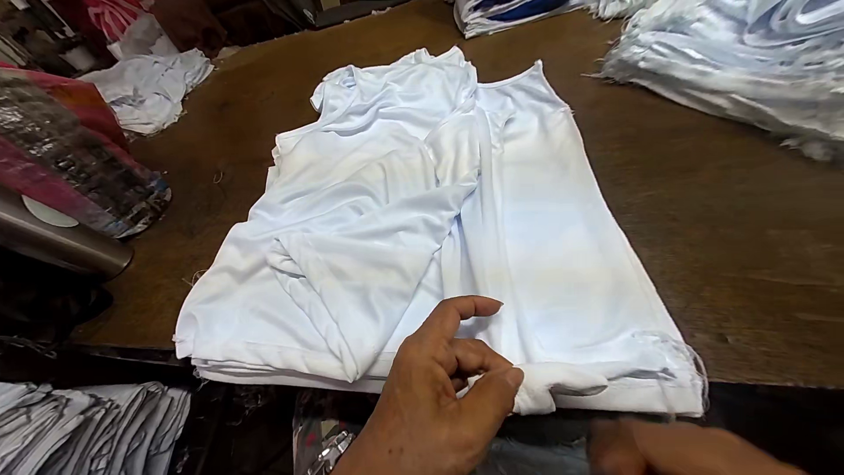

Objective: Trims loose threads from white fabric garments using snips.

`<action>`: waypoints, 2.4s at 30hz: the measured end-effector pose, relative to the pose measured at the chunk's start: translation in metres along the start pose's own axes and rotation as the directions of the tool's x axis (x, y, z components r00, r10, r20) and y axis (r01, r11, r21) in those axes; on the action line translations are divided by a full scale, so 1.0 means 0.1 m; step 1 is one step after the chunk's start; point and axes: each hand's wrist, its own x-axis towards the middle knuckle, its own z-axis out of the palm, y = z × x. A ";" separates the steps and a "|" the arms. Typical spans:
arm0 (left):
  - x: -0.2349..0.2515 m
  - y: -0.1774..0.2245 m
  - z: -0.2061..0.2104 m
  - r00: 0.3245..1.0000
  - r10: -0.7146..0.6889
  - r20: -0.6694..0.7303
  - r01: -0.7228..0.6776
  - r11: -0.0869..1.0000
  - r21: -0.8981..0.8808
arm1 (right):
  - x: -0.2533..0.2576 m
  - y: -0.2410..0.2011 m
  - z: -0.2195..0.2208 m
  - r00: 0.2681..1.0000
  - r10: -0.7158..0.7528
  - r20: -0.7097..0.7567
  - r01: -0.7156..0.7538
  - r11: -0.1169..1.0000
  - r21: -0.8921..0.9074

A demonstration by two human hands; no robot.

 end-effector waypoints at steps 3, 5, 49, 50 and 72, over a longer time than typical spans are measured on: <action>0.00 0.03 0.01 0.998 0.053 0.041 -0.054 0.998 0.031 | 0.07 -0.01 0.00 0.960 0.114 -0.255 -0.087 0.990 0.113; 0.00 0.04 -0.01 0.992 0.108 0.057 -0.113 0.990 0.088 | 0.09 0.04 0.02 0.935 0.096 -0.342 -0.075 0.994 0.074; 0.02 -0.27 0.26 0.845 0.230 -0.484 -0.282 0.959 -0.037 | -0.07 0.11 0.01 0.985 0.048 -0.164 -0.071 0.988 -0.140; 0.00 -0.27 0.26 0.863 0.215 -0.457 -0.270 0.961 -0.058 | -0.02 0.06 -0.03 0.968 0.080 -0.239 -0.102 0.992 -0.080; -0.18 -0.23 0.16 0.958 0.100 -0.267 -0.173 0.949 -0.265 | -0.05 0.14 0.17 0.979 0.198 -0.041 -0.177 0.937 0.303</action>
